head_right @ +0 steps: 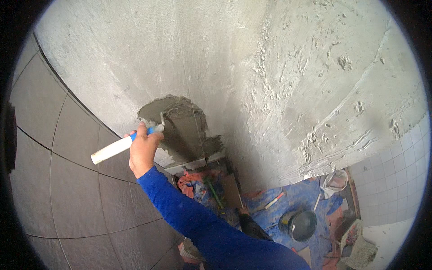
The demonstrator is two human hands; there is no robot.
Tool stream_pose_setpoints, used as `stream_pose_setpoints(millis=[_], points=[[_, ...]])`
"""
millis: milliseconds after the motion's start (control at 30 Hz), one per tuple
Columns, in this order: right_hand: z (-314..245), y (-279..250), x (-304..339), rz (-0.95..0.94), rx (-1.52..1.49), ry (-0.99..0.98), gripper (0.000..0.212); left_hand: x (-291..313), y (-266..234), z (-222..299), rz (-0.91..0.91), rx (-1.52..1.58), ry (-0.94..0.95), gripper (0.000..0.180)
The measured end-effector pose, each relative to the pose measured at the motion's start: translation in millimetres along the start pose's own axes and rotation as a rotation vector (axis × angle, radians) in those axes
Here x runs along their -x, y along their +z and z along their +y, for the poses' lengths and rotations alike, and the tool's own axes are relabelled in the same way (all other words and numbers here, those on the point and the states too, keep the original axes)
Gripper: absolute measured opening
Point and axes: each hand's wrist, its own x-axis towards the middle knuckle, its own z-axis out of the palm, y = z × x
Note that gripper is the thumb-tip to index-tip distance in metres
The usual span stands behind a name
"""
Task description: The person scoops adhesive from a board and applies it to a wall using a trowel. They repeatedly smooth the adhesive on the wall surface in preparation for tiling.
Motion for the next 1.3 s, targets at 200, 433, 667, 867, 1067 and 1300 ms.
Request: stream_pose_setpoints(millis=[200, 433, 667, 867, 1067, 1300], points=[[-22, 29, 27, -0.151, 0.019, 0.006, 0.034, 0, 4, 0, -0.005, 0.021, 0.009, 0.051], [-43, 30, 42, -0.322, 0.025, 0.021, 0.028, 6, 1, 0, -0.091, 0.126, 0.108, 0.049], [-69, -40, 103, -0.695, -0.224, 0.406, 0.02, 15, 42, 44, -0.436, 0.385, 0.402, 0.048], [-187, -154, 131, -0.914, 0.524, 0.406, 0.028, 27, 87, 95, -0.67, 0.941, 0.185, 0.067], [-302, -203, 148, -0.913, 1.529, -0.195, 0.037, 52, 140, 133, -0.941, 1.099, 0.168, 0.068], [-329, -202, 164, -0.931, 1.948, -0.584, 0.035, 101, 192, 159, -1.017, 1.027, 0.168, 0.063]])
